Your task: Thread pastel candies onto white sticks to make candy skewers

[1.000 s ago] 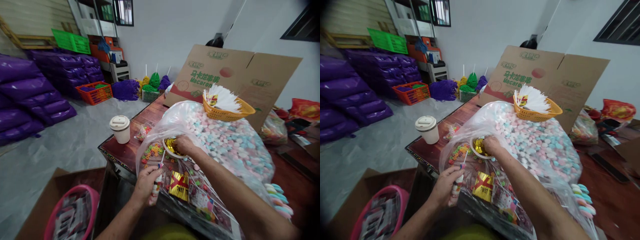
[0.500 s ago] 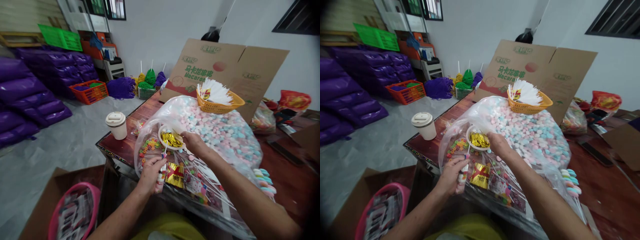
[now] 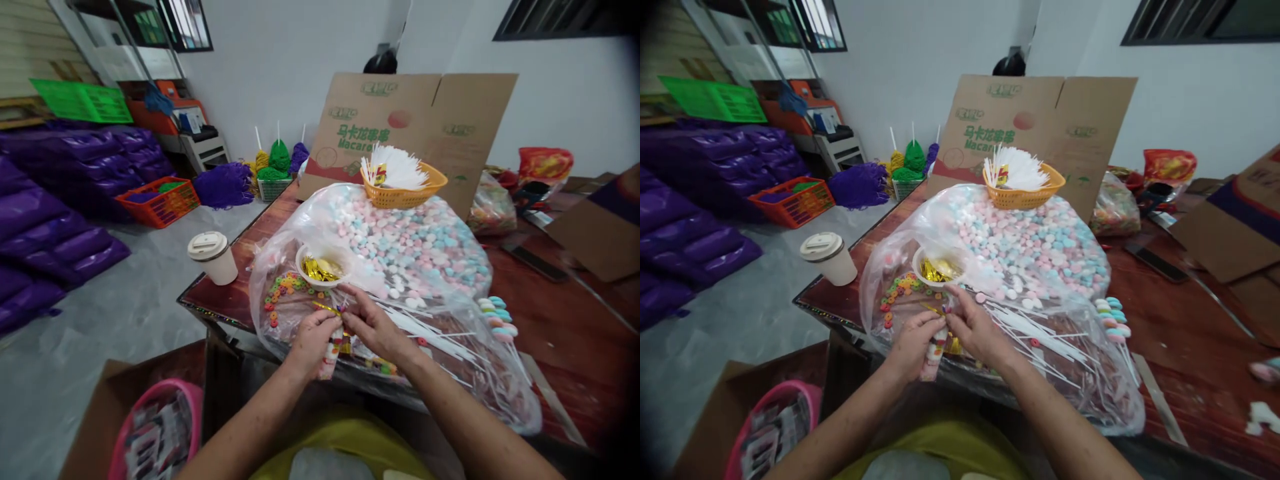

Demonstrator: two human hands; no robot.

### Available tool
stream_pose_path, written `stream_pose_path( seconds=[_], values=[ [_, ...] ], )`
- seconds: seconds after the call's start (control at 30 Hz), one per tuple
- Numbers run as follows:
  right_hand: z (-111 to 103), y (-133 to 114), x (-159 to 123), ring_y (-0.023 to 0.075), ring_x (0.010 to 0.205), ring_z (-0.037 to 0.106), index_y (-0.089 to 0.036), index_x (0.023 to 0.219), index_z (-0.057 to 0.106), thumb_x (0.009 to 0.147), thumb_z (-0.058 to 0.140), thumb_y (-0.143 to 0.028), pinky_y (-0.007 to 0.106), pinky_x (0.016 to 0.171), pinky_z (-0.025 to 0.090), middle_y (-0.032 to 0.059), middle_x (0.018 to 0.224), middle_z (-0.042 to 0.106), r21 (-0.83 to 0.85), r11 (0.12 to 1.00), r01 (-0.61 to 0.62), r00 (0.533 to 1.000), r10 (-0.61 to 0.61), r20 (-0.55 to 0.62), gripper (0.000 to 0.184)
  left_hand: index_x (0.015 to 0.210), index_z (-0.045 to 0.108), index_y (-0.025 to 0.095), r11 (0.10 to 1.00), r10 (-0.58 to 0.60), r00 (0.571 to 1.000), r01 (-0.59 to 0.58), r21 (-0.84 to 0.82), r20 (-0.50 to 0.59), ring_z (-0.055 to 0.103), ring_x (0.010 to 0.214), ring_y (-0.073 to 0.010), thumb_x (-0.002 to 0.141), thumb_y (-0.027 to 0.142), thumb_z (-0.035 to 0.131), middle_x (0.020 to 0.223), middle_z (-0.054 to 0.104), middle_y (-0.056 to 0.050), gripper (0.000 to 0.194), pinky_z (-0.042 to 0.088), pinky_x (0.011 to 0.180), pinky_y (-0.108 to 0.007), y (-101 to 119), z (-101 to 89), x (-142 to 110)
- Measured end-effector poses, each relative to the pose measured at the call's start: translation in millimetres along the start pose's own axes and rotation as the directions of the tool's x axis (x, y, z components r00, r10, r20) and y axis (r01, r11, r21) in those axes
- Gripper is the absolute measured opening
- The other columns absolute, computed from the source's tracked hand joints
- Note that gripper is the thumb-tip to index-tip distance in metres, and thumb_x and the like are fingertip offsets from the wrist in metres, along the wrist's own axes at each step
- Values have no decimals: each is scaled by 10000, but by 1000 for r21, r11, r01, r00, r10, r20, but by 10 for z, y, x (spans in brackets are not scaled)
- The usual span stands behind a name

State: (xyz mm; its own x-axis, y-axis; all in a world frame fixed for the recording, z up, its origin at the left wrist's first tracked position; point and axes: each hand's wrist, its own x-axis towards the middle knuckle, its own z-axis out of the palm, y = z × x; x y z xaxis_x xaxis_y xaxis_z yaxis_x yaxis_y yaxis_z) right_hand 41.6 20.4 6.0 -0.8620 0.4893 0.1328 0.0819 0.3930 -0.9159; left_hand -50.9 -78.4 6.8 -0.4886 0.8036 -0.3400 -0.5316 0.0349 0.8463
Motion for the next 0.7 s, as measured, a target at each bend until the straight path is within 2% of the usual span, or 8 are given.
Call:
stream_pose_path(
  seconds=[0.13,0.27,0.33,0.37,0.47,0.53,0.6,0.7],
  values=[
    [-103,-27,-141,92,531,394,-221,1346,276,854,443,-263,213,507,345,-53,616,412,101,992,-72,997,69,30,522,643,612,134,997,-51,997,54,-54,63,513,475,-93,579,258,678,525,586,22,154,397,495,-204,-85,60,32],
    [-184,-26,-192,99,553,432,-206,1355,228,862,440,-305,227,545,373,-57,611,435,184,982,-40,992,62,-113,545,710,620,133,990,-47,997,37,-139,-64,519,444,-85,537,257,730,539,602,29,240,409,470,-198,-34,5,107],
    [-224,12,-196,104,567,454,-187,1287,334,852,453,-328,229,548,382,-48,611,457,164,985,-56,983,83,-163,472,762,627,127,983,-57,993,39,-181,-98,528,436,-84,529,241,743,559,615,23,284,402,448,-190,21,-53,133],
    [-233,37,-196,106,569,463,-175,1210,416,844,460,-342,230,548,388,-42,610,466,153,985,-76,983,99,-152,405,789,631,122,979,-70,994,54,-197,-78,543,446,-89,534,231,745,575,625,15,300,401,443,-186,46,-75,139],
    [-206,115,-184,106,578,486,-161,951,546,831,464,-359,234,566,410,-22,626,503,114,987,-112,991,120,-60,246,853,639,116,963,-110,992,123,-242,65,588,497,-113,568,206,734,629,648,-9,314,427,464,-199,93,-81,143],
    [-184,167,-153,106,594,500,-163,900,563,832,455,-334,230,579,419,-12,657,538,54,993,-101,995,103,-20,213,823,644,115,952,-105,990,126,-278,90,590,497,-111,574,191,725,648,656,-12,272,451,493,-215,109,-54,159],
    [-208,221,-98,109,590,512,-169,883,585,832,442,-294,229,580,424,-8,657,567,-109,990,-89,996,86,-33,197,768,649,107,950,-80,996,87,-301,38,584,485,-102,569,184,722,657,663,-17,225,453,503,-216,129,-48,192],
    [-311,270,-4,161,698,556,-161,867,622,795,464,-236,287,664,443,51,755,621,-361,926,-107,986,51,-159,189,728,654,99,955,-27,996,2,-297,-81,585,483,-107,565,190,722,629,666,-28,199,439,492,-209,174,-110,243]
  ],
)
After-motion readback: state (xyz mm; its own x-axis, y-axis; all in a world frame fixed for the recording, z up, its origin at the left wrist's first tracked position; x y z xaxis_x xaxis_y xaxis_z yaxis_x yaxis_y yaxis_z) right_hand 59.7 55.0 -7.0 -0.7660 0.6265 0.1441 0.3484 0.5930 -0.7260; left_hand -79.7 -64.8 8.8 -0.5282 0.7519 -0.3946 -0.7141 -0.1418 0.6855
